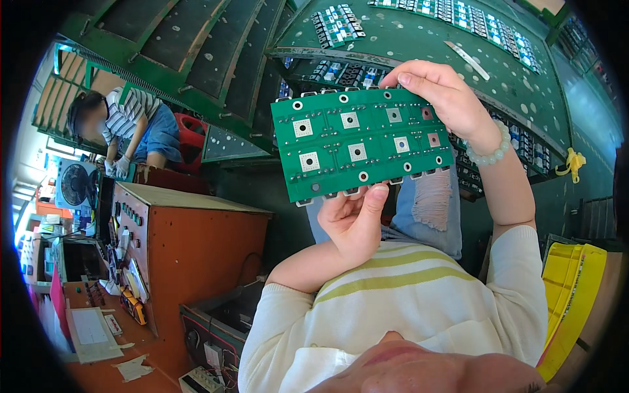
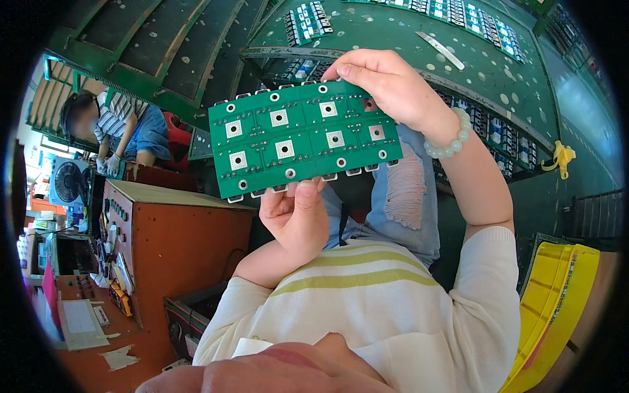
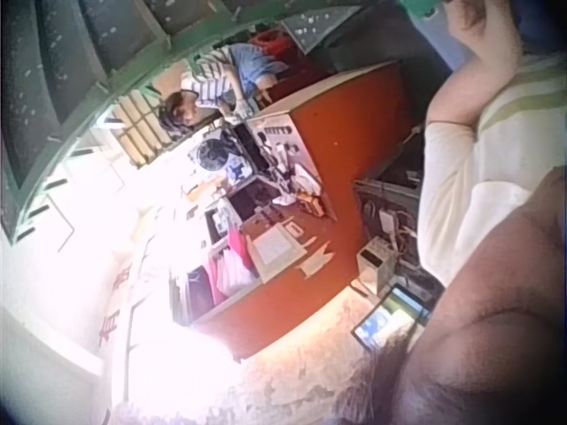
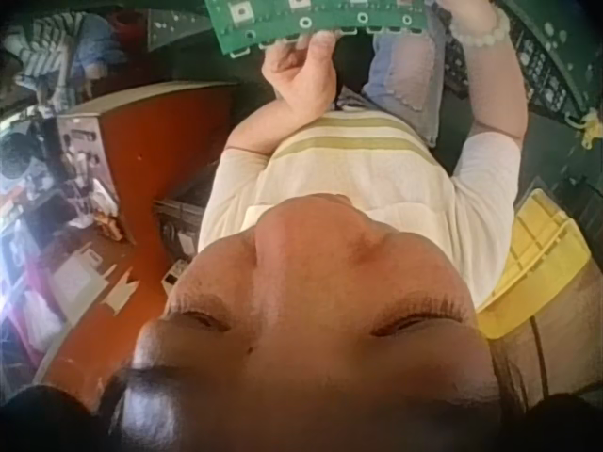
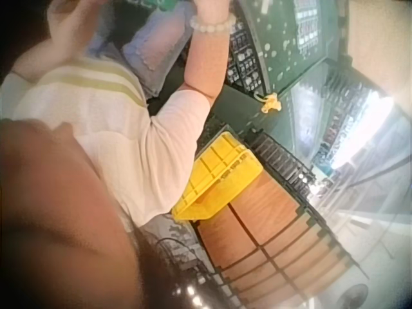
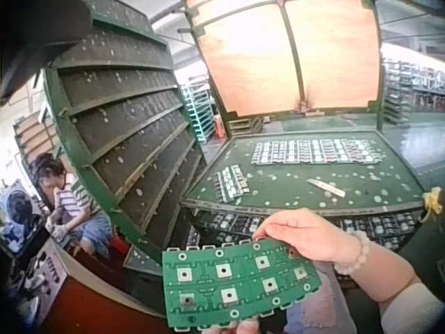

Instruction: The person sits on the floor in a workshop and cleans green circuit boards. They use a small yellow cloth to wipe the surface of the boards and a small metal tool to scrape or clean specific areas. The person handles the boards one at a time, flipping them over to clean both sides before placing them back on a nearby rack.

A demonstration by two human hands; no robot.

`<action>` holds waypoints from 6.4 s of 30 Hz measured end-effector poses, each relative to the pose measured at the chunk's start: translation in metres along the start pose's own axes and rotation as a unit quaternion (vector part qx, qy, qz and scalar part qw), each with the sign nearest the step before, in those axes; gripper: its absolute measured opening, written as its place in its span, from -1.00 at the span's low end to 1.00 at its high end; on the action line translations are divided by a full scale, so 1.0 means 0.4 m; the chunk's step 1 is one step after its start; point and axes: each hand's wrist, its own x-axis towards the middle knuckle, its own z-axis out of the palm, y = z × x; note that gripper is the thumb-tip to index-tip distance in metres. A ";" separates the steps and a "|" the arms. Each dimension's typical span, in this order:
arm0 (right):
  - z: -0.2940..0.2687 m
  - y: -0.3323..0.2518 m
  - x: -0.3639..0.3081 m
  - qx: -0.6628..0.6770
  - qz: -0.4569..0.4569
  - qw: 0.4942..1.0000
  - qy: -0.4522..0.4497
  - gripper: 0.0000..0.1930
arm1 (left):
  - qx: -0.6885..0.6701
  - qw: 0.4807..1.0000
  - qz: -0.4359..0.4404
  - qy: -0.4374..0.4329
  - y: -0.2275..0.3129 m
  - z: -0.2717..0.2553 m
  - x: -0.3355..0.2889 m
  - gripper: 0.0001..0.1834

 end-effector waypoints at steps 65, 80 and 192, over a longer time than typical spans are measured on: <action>0.100 0.008 -0.162 0.195 0.234 0.952 0.040 -0.68 | -0.191 0.897 -0.392 0.068 0.151 -0.142 0.095 -0.62; -0.012 -0.043 -0.119 -0.052 0.167 0.980 0.093 -0.63 | -0.198 0.893 -0.384 0.124 0.169 -0.127 0.095 -0.60; 0.106 -0.097 -0.146 -0.127 -0.151 0.951 0.238 -0.86 | -0.095 0.983 -0.147 0.052 0.111 -0.194 0.011 -0.43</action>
